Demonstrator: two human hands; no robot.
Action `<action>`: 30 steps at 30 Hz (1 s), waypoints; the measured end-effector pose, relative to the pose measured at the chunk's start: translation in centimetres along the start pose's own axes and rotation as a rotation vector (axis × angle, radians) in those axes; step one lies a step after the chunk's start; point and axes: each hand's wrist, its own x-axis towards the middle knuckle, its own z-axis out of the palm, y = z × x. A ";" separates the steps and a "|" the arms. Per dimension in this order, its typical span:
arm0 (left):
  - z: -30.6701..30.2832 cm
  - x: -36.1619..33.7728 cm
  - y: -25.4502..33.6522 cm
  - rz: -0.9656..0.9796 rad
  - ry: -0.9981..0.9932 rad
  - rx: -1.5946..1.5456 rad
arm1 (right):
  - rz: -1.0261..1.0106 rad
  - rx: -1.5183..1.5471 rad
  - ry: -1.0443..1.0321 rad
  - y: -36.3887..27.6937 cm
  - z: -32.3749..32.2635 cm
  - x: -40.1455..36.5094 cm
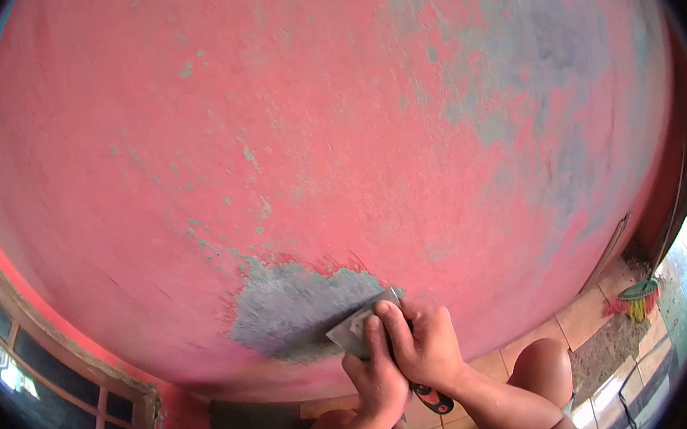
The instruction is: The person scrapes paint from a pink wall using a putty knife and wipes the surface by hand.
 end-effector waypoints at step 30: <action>-0.4 -0.1 -0.6 0.080 0.028 0.085 | 0.017 0.063 -0.004 -0.2 0.2 -0.4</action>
